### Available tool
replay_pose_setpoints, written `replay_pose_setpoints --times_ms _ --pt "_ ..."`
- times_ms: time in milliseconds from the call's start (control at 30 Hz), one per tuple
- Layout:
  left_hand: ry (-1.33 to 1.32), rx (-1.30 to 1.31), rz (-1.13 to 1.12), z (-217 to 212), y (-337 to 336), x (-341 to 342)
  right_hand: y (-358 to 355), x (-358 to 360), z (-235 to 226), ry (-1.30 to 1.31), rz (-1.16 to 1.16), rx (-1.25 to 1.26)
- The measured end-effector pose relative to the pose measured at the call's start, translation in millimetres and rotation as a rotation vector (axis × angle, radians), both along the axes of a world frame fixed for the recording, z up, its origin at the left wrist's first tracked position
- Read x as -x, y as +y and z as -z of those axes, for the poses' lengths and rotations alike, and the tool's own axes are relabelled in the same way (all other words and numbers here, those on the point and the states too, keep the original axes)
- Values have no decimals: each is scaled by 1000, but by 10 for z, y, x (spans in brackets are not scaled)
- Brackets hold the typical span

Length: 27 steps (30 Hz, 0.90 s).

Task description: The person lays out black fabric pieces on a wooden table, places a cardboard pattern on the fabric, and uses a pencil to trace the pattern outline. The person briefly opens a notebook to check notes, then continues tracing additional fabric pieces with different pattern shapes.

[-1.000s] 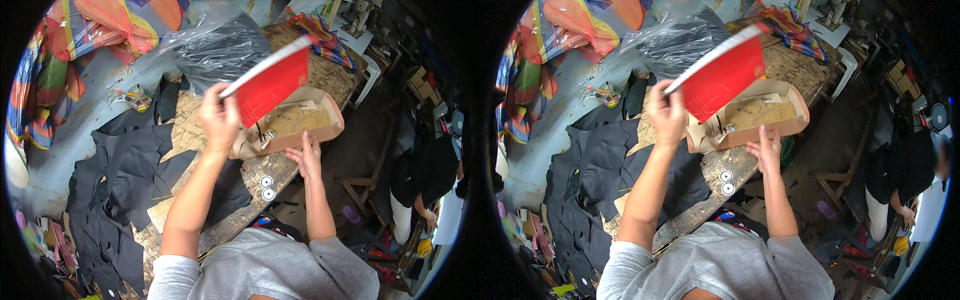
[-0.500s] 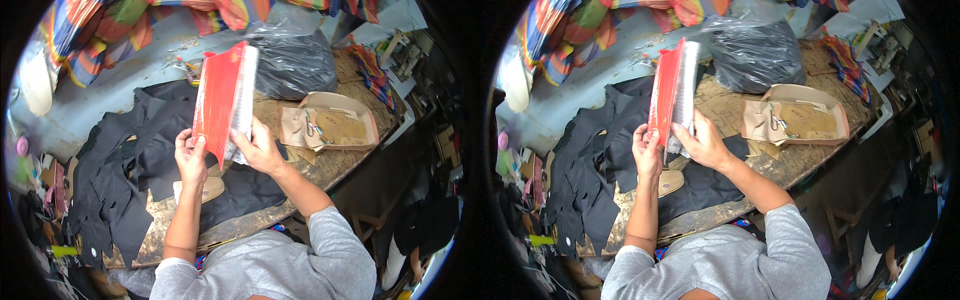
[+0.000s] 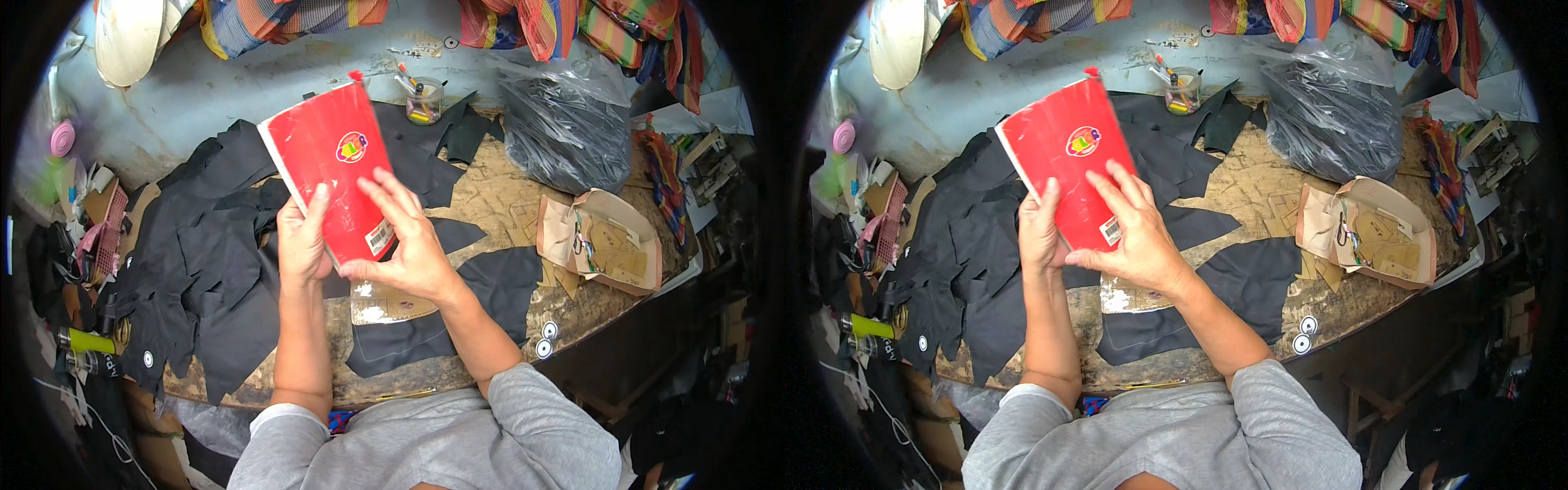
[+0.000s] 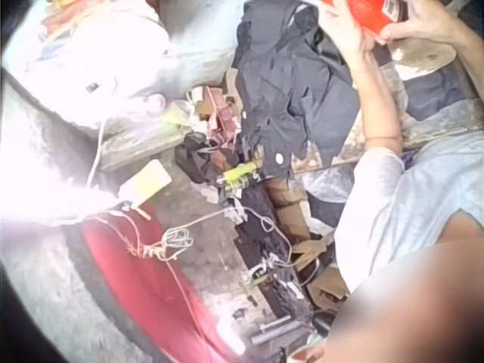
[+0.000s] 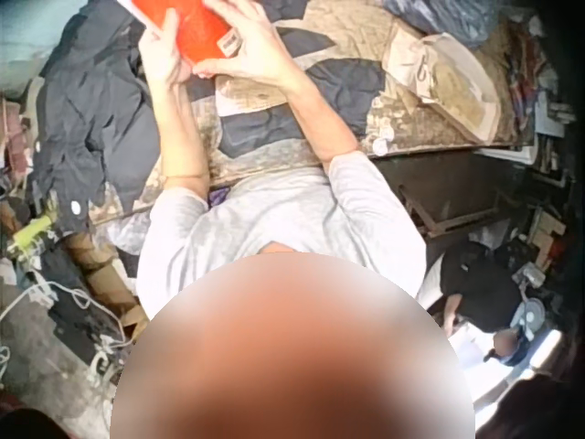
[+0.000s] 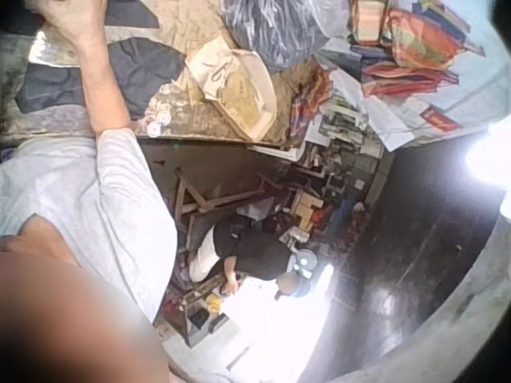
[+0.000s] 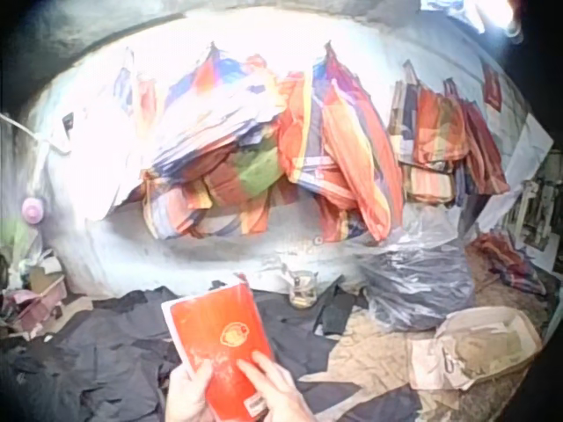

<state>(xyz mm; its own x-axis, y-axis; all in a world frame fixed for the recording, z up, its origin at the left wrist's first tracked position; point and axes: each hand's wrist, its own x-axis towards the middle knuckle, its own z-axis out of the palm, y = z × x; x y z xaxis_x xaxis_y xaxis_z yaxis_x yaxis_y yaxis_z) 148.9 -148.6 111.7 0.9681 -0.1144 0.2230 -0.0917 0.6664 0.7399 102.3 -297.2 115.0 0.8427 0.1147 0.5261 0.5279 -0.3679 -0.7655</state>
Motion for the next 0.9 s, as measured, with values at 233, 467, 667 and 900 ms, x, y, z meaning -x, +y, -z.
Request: replay_pose_setpoints --times_ms 233,467,667,900 --pt "43 78 210 43 19 51 -61 -39 -50 428 -543 -691" --pt "86 210 216 31 -31 82 -323 31 -7 454 -710 -825" --pt "27 215 199 -73 162 16 -729 95 -121 328 -284 -778" --pt "35 286 194 -89 271 7 -776 32 -69 171 -100 -674"
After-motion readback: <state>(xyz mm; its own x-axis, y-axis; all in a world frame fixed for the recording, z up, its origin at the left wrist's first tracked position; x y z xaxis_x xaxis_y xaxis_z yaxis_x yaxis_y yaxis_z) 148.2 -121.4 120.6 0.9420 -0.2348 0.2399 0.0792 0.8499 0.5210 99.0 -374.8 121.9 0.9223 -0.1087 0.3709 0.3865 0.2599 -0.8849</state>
